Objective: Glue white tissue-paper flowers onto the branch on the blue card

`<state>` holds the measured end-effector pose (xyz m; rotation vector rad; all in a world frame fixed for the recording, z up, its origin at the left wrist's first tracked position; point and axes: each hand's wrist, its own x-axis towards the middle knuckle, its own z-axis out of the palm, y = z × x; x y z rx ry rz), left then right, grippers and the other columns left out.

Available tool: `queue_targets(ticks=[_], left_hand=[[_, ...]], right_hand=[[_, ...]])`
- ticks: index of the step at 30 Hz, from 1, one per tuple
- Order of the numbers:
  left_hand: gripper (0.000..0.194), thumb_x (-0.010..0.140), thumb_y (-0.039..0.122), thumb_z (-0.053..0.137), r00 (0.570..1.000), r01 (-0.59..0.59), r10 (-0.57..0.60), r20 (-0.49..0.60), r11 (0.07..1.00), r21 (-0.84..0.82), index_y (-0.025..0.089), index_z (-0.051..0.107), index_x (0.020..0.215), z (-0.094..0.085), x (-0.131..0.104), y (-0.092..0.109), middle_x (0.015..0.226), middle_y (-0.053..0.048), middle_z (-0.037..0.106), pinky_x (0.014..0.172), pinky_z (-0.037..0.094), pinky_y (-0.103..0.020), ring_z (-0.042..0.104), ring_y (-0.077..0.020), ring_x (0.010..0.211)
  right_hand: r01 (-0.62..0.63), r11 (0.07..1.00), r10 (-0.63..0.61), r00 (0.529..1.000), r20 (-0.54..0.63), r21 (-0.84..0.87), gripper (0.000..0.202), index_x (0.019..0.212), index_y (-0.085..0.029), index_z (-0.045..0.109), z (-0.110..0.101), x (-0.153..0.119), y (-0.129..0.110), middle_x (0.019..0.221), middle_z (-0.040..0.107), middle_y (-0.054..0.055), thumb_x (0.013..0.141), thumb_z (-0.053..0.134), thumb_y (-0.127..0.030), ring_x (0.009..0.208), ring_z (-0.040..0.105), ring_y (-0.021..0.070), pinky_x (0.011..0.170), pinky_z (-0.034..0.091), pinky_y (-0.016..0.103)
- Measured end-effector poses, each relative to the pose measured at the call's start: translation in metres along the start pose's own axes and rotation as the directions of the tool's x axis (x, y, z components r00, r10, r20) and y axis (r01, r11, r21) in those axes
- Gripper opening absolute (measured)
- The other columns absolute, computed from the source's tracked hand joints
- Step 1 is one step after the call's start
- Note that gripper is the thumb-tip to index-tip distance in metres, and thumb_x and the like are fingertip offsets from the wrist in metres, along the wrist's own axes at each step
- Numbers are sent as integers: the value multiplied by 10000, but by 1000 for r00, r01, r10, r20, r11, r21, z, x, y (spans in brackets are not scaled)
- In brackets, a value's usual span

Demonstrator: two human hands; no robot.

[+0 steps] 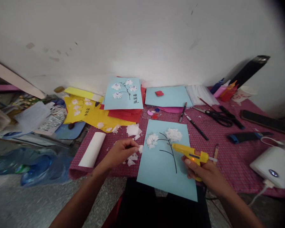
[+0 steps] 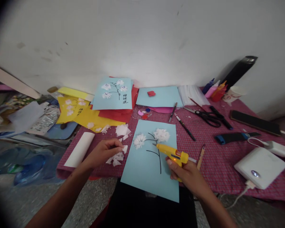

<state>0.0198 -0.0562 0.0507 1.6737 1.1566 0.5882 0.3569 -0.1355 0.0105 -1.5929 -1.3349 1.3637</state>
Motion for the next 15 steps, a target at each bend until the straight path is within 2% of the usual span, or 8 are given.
queue_targets(ticks=[2, 4, 7, 10, 13, 15], left_hand=[[119, 884, 240, 583, 985, -164, 155, 79, 979, 124, 183, 684, 860, 12, -3, 7, 967, -40, 689, 824, 498, -288, 641, -154, 900], [116, 893, 207, 572, 945, -309, 268, 185, 918, 248, 193, 688, 887, 25, -5, 12, 1150, -61, 668, 966, 458, -319, 609, -176, 1092], [144, 917, 180, 530, 884, -438, 315, 344, 814, 382, 187, 674, 919, 41, -2, 16, 1262, -81, 635, 1041, 417, -339, 543, -195, 1234], [172, 933, 178, 492, 872, -467, 291, 393, 732, 495, 174, 658, 889, 49, 4, 16, 1264, -100, 637, 1031, 432, -377, 557, -220, 1221], [184, 939, 199, 487, 898, -433, 274, 345, 691, 579, 169, 659, 881, 49, 9, 12, 1282, -116, 623, 1030, 439, -399, 563, -236, 1212], [191, 944, 202, 479, 906, -420, 279, 318, 684, 597, 172, 662, 901, 48, 9, 9, 1289, -119, 617, 1040, 435, -399, 543, -232, 1239]], right_hand=[[15, 999, -13, 999, 36, -52, 435, 846, -165, 669, -1, 1, -2, 575, 551, 1, 873, 552, -583, 535, 513, 159, 496, 423, 286], [12, 997, -6, 997, 73, -79, 432, 857, -165, 653, 0, 3, -3, 589, 534, -5, 873, 552, -585, 538, 504, 152, 499, 426, 282], [15, 995, -5, 995, 102, -96, 414, 824, -178, 612, 2, 8, -6, 611, 494, -20, 869, 556, -585, 546, 497, 143, 501, 436, 273], [33, 990, -14, 991, 135, -140, 401, 767, -192, 568, 6, 11, -10, 591, 473, -29, 891, 532, -572, 526, 472, 132, 481, 408, 258], [57, 979, -25, 986, 165, -195, 396, 732, -201, 558, 12, 12, -13, 567, 478, -27, 917, 505, -547, 505, 451, 126, 455, 357, 243], [103, 969, -66, 984, 164, -225, 363, 812, -197, 607, 17, 12, -15, 600, 516, -18, 930, 500, -523, 523, 467, 132, 459, 354, 241]])
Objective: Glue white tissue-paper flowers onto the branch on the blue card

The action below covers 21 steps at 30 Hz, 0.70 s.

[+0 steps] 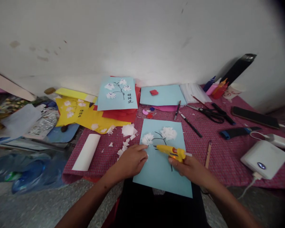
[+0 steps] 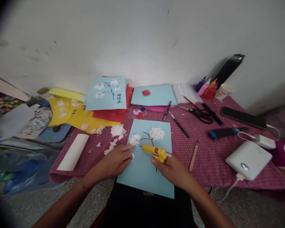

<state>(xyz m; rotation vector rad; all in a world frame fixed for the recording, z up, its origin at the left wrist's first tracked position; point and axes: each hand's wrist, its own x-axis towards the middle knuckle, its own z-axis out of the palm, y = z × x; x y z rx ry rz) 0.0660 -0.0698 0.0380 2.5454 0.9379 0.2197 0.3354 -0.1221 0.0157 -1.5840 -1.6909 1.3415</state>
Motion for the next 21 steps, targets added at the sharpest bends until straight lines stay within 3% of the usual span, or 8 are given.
queue_targets(ticks=[4, 10, 18, 21], left_hand=[[198, 951, 209, 471, 1000, 2, -2, -25, 1000, -20, 180, 666, 932, 3, -4, -4, 1293, -114, 613, 1036, 440, -385, 526, -214, 1261], [185, 941, 205, 493, 1000, -1, 0, -26, 999, -47, 177, 675, 918, 1, -4, -3, 1273, -102, 629, 1024, 440, -373, 552, -214, 1220], [175, 937, 198, 497, 999, -45, 45, -5, 998, -48, 177, 662, 882, 0, -1, 2, 1269, -77, 634, 1024, 442, -369, 576, -206, 1179], [180, 933, 189, 482, 996, -83, 83, 23, 996, -9, 174, 650, 871, 2, 4, 7, 1270, -94, 629, 1014, 457, -389, 587, -228, 1166]], right_hand=[[93, 992, -94, 995, -13, -82, 335, 1002, -181, 653, 7, 3, -9, 749, 627, 26, 954, 484, -466, 641, 559, 170, 545, 429, 262], [118, 980, -123, 992, -16, -163, 309, 1033, -177, 648, 9, 3, -15, 873, 674, 64, 964, 477, -424, 755, 615, 207, 660, 475, 298], [93, 990, -98, 994, -49, -103, 326, 1034, -189, 644, 3, 3, -4, 810, 639, 36, 952, 488, -464, 669, 574, 176, 564, 453, 270], [75, 993, -82, 994, -71, -92, 325, 925, -201, 662, -1, 2, -4, 686, 596, 14, 945, 491, -476, 610, 542, 169, 493, 406, 253]])
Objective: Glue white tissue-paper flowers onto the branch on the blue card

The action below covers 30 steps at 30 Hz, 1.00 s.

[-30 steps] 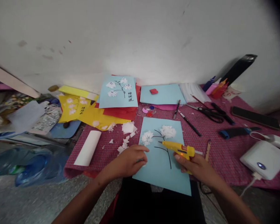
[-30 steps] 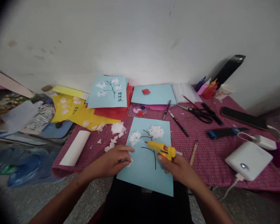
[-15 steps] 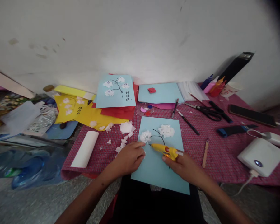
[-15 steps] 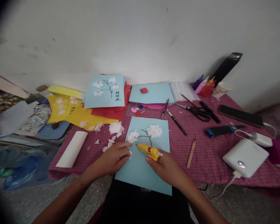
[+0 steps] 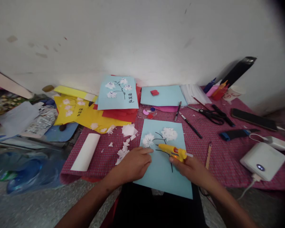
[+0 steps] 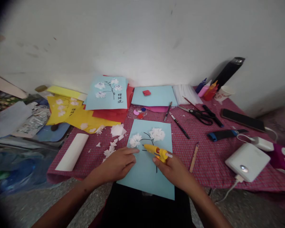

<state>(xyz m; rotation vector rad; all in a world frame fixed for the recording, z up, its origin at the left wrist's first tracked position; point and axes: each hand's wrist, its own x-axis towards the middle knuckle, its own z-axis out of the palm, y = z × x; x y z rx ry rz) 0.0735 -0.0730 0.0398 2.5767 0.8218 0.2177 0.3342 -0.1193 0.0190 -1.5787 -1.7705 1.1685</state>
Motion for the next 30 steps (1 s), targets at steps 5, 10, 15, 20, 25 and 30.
queue_targets(ticks=[5, 10, 15, 20, 25, 30], left_hand=[[199, 936, 159, 445, 1000, 22, -23, 15, 999, 48, 162, 635, 879, 0, 9, 2, 1301, -126, 606, 1018, 463, -403, 584, -245, 1182], [187, 942, 160, 450, 998, 50, -50, -22, 998, -24, 171, 629, 889, -5, 7, -3, 1316, -123, 603, 1074, 419, -362, 479, -216, 1322], [165, 924, 143, 470, 997, 65, -69, -45, 993, -95, 186, 630, 915, -5, 6, -7, 1319, -99, 607, 1077, 415, -355, 420, -206, 1374], [155, 917, 145, 478, 994, 77, -86, -64, 988, -132, 190, 625, 931, -3, 5, -10, 1426, -96, 525, 1114, 382, -389, 391, -213, 1396], [164, 911, 130, 477, 993, 92, -102, -62, 984, -154, 192, 626, 945, -3, 2, -9, 1456, -88, 494, 1108, 389, -392, 391, -212, 1396], [166, 912, 126, 479, 991, 103, -115, -65, 981, -167, 187, 631, 941, -4, 1, -7, 1461, -88, 485, 1113, 385, -369, 403, -206, 1386]], right_hand=[[-26, 999, 26, 1000, -2, 29, 343, 848, -205, 661, -3, -3, 2, 619, 557, -5, 940, 490, -488, 549, 501, 152, 457, 365, 242], [9, 1000, -8, 999, 33, -20, 354, 1043, -187, 665, 0, -1, 0, 749, 639, 26, 956, 478, -475, 622, 556, 169, 498, 399, 250], [57, 996, -52, 997, 55, -76, 367, 1093, -171, 661, 0, 5, -9, 848, 681, 58, 966, 462, -451, 718, 607, 197, 621, 469, 287], [58, 994, -54, 998, 41, -92, 339, 1058, -194, 693, 2, 10, -15, 868, 702, 67, 937, 501, -446, 760, 626, 221, 673, 493, 314], [73, 992, -69, 997, 35, -102, 323, 1031, -205, 706, 6, 14, -16, 912, 716, 79, 928, 516, -445, 793, 635, 233, 714, 503, 326], [75, 990, -70, 997, 43, -123, 318, 1016, -204, 711, 8, 18, -18, 916, 713, 85, 924, 529, -448, 792, 646, 235, 716, 498, 322]])
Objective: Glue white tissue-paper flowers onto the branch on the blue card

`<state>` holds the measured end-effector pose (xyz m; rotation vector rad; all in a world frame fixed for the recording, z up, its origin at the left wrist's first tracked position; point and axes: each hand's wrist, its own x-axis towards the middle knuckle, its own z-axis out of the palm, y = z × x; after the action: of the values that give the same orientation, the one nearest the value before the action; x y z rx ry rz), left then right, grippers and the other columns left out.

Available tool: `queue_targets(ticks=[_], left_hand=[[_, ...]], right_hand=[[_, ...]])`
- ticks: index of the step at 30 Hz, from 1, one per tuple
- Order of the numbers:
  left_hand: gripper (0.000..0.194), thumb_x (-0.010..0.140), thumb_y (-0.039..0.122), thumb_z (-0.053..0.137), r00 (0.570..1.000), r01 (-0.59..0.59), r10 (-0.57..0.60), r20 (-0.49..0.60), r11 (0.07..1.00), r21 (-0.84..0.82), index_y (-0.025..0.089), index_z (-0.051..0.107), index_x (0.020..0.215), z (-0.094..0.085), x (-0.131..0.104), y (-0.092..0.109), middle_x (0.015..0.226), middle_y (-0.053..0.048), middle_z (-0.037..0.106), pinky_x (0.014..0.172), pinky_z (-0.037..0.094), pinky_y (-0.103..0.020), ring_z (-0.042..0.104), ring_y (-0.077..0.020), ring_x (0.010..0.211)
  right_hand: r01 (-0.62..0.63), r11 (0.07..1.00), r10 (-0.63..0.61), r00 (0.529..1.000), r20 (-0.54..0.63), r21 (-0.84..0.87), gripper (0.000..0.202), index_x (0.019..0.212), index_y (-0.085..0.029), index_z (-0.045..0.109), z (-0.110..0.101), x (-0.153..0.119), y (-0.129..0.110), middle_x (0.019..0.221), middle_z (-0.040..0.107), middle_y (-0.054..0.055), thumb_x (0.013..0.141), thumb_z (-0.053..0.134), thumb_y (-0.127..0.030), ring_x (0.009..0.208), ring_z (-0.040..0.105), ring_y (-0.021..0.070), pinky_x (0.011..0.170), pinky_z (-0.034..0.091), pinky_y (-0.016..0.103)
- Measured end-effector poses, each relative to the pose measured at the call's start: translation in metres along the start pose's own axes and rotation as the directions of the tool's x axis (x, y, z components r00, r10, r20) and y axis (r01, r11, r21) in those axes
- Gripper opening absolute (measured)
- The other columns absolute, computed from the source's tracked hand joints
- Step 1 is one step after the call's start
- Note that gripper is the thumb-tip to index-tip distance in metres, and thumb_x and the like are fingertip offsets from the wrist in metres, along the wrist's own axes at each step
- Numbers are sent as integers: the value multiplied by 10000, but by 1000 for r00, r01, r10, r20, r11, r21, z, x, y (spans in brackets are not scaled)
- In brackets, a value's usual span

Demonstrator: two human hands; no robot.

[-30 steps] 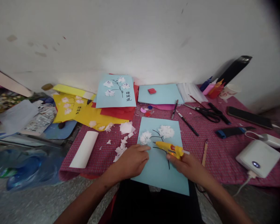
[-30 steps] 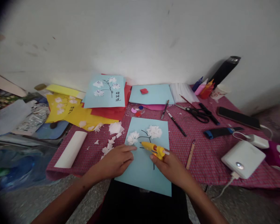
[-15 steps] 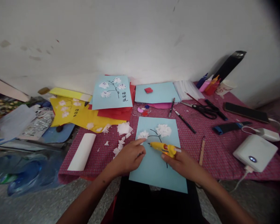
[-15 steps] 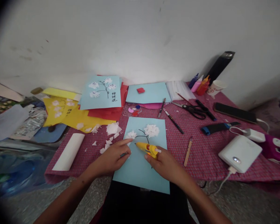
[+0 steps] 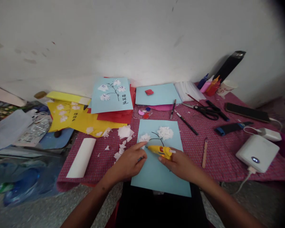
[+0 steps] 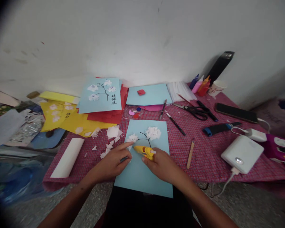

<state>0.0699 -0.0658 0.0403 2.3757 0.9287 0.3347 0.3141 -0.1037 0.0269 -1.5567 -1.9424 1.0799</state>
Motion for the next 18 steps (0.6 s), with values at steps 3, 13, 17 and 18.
queue_targets(ticks=[3, 13, 17, 18], left_hand=[[157, 914, 133, 486, 1000, 2, -2, 8, 1000, 0, 183, 633, 938, -1, 0, 0, 1449, -97, 496, 1106, 391, -362, 409, -202, 1382], [161, 912, 135, 483, 1000, 4, -3, 17, 1000, -6, 189, 631, 945, 0, -1, -3, 1438, -94, 511, 1102, 398, -381, 402, -213, 1388], [163, 912, 139, 484, 1000, 0, 0, 16, 1000, -3, 194, 633, 949, 1, 0, -3, 1416, -86, 534, 1098, 404, -396, 402, -222, 1389], [164, 913, 140, 484, 1000, 0, 0, 14, 1000, -1, 194, 634, 949, 1, 0, -4, 1413, -86, 537, 1098, 405, -398, 404, -223, 1387]], right_hand=[[7, 1000, -7, 1000, -2, 5, 314, 995, -196, 716, 1, 2, -1, 906, 715, 88, 919, 541, -445, 791, 648, 234, 723, 498, 325], [13, 999, -13, 1000, 18, -29, 299, 1002, -203, 717, 1, 5, 1, 927, 727, 93, 934, 515, -413, 814, 659, 250, 734, 497, 339], [13, 999, -12, 999, 33, -44, 284, 1004, -201, 713, -2, 5, -1, 922, 732, 96, 937, 507, -386, 811, 663, 248, 726, 489, 333], [5, 998, -3, 999, 36, -55, 281, 992, -199, 711, -3, 4, -2, 905, 732, 94, 936, 507, -384, 799, 662, 245, 707, 487, 327]])
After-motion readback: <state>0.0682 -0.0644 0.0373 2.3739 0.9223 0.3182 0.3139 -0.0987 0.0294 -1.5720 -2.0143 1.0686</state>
